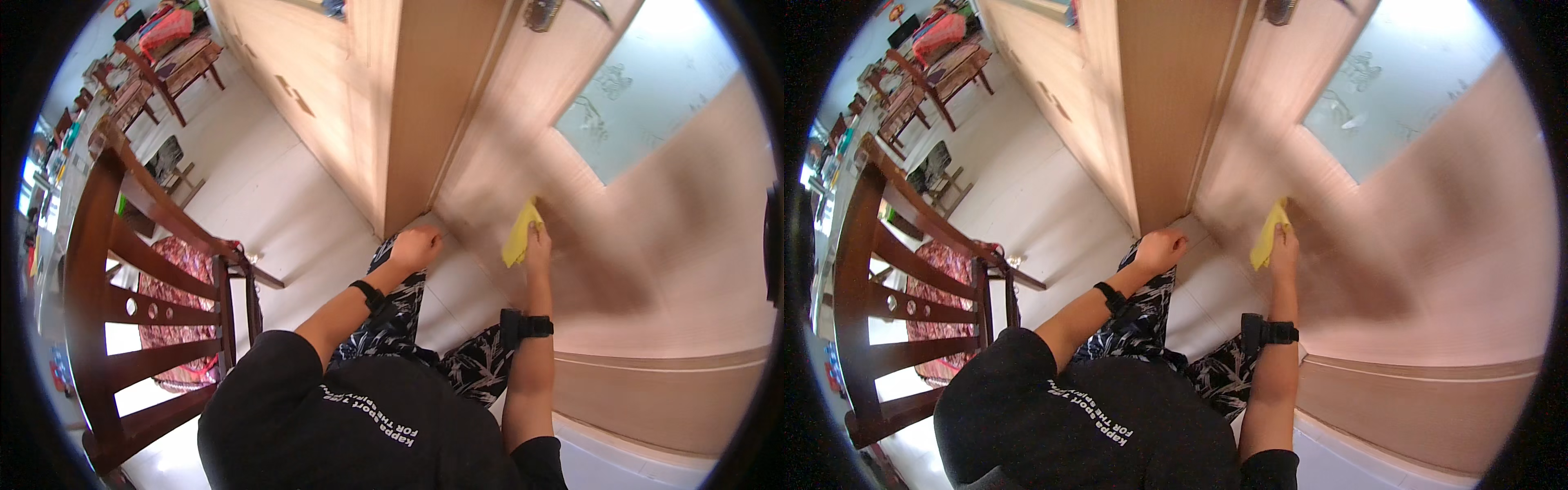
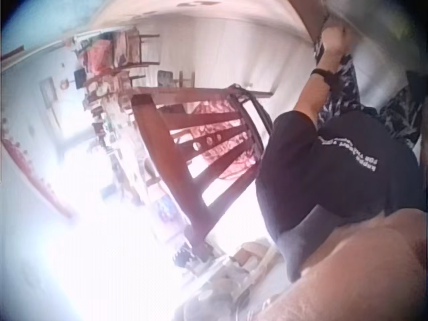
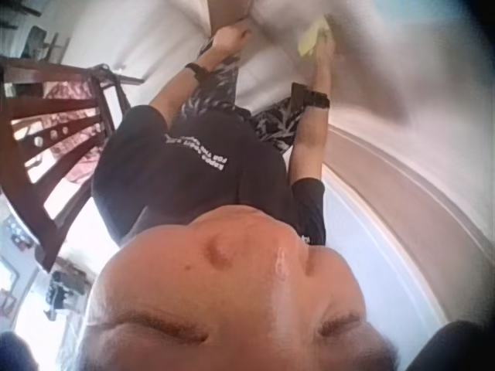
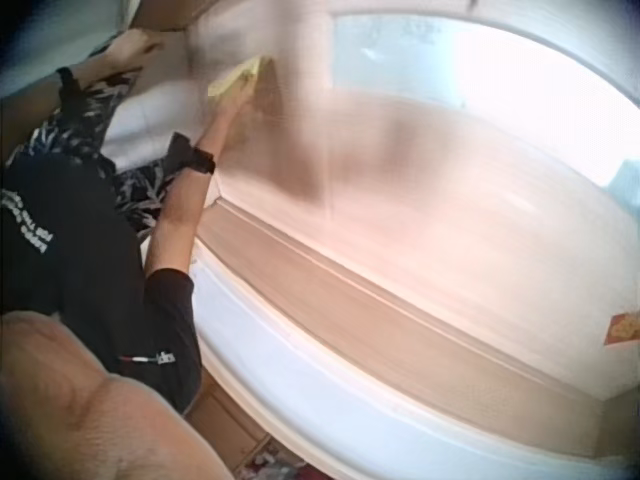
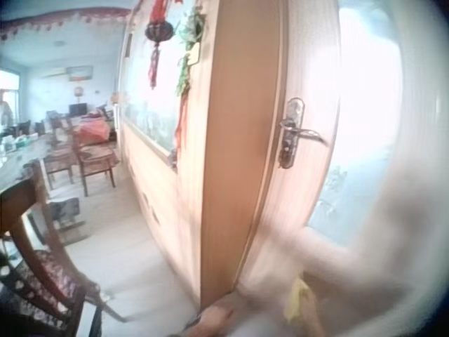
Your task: The person wipes the wooden slats, backrest, and legs of a chair with a cloth.
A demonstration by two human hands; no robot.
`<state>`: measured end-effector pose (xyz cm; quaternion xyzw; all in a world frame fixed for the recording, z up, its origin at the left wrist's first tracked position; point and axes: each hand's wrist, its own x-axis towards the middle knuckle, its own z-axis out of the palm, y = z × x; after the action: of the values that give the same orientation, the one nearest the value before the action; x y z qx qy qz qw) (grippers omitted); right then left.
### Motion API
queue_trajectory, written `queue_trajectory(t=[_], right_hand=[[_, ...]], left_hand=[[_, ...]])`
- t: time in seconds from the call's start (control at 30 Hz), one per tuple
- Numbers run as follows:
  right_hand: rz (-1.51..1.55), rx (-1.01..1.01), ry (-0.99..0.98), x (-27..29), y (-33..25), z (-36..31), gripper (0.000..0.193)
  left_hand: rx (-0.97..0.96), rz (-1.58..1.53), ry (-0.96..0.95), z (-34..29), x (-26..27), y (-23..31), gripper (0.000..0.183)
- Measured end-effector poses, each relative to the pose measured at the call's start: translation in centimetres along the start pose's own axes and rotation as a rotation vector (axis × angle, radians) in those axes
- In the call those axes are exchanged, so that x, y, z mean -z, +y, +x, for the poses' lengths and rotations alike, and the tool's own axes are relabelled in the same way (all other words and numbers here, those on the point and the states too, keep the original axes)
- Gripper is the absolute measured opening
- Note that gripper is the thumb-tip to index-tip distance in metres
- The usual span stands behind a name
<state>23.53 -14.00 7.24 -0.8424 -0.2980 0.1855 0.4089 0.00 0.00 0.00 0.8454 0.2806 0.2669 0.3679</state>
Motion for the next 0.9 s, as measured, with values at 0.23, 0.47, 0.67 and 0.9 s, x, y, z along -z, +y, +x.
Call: queue_trajectory(t=[0.23,0.47,0.67,0.9], right_hand=[[1.128,-0.114,-0.137,-1.4,-5.0,-6.9,0.045],[1.364,-0.353,-0.07,-0.4,-2.5,-7.4,0.044],[1.353,-0.531,-0.2,-4.1,-0.7,-5.1,0.039],[1.222,-0.75,-0.632,-11.4,-2.9,-3.4,0.039]], left_hand=[[0.097,-0.273,0.014,-1.6,2.6,-1.1,0.018],[0.375,-0.432,-0.238,-5.1,7.2,-4.3,0.024],[0.453,-0.209,-0.131,-9.5,11.4,-7.2,0.024],[0.471,-0.085,0.243,-15.3,19.1,-1.7,0.014]])
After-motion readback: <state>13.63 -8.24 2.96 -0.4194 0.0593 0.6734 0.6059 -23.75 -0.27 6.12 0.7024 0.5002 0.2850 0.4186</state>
